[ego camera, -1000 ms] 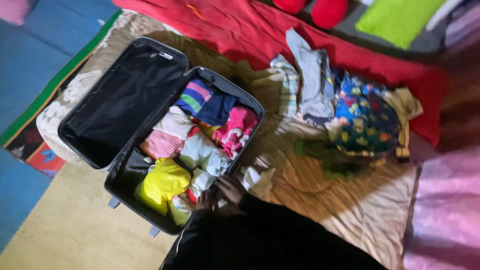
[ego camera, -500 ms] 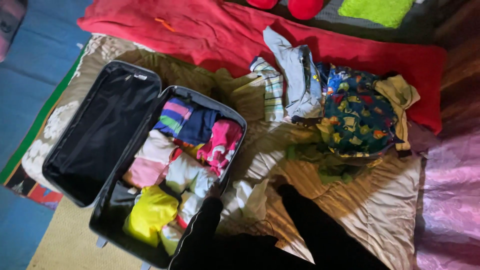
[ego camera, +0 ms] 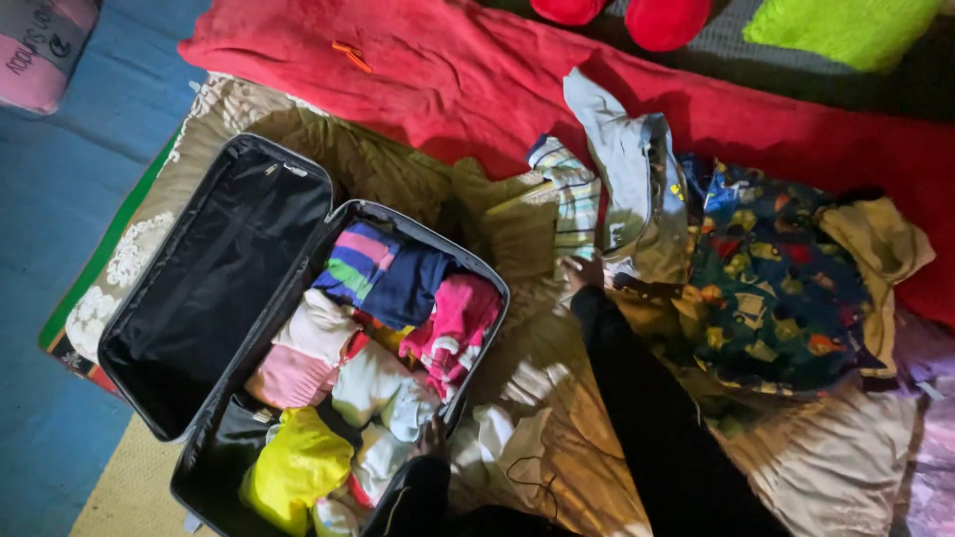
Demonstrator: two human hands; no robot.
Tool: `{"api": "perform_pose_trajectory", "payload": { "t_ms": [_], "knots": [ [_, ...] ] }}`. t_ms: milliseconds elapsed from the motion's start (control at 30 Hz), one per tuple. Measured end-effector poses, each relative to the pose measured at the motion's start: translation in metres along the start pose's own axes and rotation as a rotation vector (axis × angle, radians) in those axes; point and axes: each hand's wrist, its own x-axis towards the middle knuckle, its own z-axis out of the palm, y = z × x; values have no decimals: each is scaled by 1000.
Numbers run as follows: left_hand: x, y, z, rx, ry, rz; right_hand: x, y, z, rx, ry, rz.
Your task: Packing clothing items into a black suitcase on a bed.
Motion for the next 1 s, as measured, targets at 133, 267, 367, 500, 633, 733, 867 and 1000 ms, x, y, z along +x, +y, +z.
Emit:
{"api": "perform_pose_trajectory", "payload": {
  "t_ms": [133,267,367,500,633,733,867,1000],
  "knots": [
    [19,-6,3,-44,301,133,103,5,42,-218,-65,205],
    [49,0,-11,-112,173,63,144,75,45,-689,-385,-43],
    [34,8,-9,-176,40,13,98,15,42,194,-15,80],
    [44,16,-23,-264,-84,-48,15,-127,46,844,108,304],
    [34,14,-38,-308,-237,-58,-59,-224,73,1317,14,201],
    [18,9,-77,-458,-252,-49,-134,-262,112,1403,-237,146],
    [41,10,-158,-978,-265,68,-247,-247,156,1363,-604,224],
    [30,-23,-210,-1547,-275,168,-304,-207,139,985,-1074,488]
  ]
}}
